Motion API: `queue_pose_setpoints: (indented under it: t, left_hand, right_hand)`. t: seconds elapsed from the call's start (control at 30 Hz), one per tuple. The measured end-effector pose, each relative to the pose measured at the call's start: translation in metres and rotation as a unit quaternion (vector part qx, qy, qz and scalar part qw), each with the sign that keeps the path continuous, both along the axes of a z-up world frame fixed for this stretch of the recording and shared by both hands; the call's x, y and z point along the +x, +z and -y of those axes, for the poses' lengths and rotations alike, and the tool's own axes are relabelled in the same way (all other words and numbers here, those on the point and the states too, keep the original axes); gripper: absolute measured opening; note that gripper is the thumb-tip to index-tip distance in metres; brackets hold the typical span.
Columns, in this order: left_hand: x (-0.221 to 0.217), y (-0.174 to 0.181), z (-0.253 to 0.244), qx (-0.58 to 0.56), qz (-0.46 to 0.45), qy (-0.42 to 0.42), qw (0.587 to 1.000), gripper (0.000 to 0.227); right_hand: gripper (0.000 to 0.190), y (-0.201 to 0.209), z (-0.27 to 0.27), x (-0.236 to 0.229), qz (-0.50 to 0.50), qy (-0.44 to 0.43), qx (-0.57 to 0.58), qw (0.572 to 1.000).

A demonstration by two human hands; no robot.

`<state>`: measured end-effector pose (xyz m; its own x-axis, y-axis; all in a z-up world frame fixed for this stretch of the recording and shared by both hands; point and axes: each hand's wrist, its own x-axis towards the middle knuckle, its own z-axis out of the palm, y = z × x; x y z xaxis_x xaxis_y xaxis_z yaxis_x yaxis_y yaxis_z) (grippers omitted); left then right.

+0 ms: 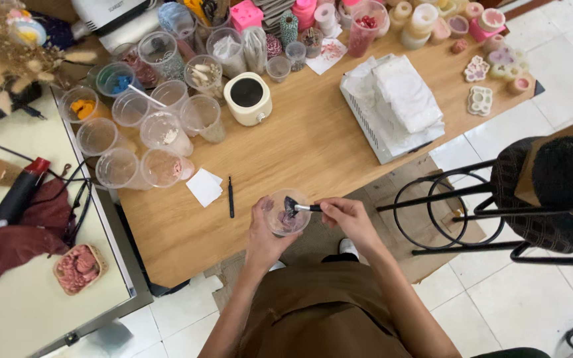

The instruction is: The person prepares candle materials by fitting plastic containers, brushing the inside of a cup with a small brush, and handling wax pieces and molds on the worktable.

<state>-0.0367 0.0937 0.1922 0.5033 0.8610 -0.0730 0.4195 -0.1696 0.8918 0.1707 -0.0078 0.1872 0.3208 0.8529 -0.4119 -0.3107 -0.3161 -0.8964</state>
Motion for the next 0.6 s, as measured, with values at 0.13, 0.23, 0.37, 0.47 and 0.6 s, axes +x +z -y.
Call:
queue_pose_setpoints:
  t: [0.13,0.23,0.37,0.47,0.6]
  left_hand:
    - [0.014,-0.003,-0.009,-0.015,0.06,-0.009,0.998,0.104]
    - [0.03,-0.01,-0.021,0.005,0.058,0.002,0.998,0.104]
    - [0.067,-0.026,-0.049,0.052,0.089,0.051,0.993,0.101]
    - [0.092,-0.034,-0.071,0.052,0.019,0.112,0.992,0.103]
    - [0.125,-0.033,-0.091,0.133,0.031,0.127,0.982,0.102]
  right_hand:
    - [0.03,0.013,0.012,0.026,-0.09,-0.092,0.059,0.99]
    - [0.029,0.015,0.015,0.061,-0.099,-0.134,0.082,0.983]
    - [0.023,-0.021,-0.024,0.106,-0.046,-0.161,0.024,0.985]
    - [0.024,-0.055,-0.079,0.126,-0.056,-0.176,-0.069,0.98]
    - [0.03,-0.042,-0.115,0.161,0.018,-0.137,0.019,0.99]
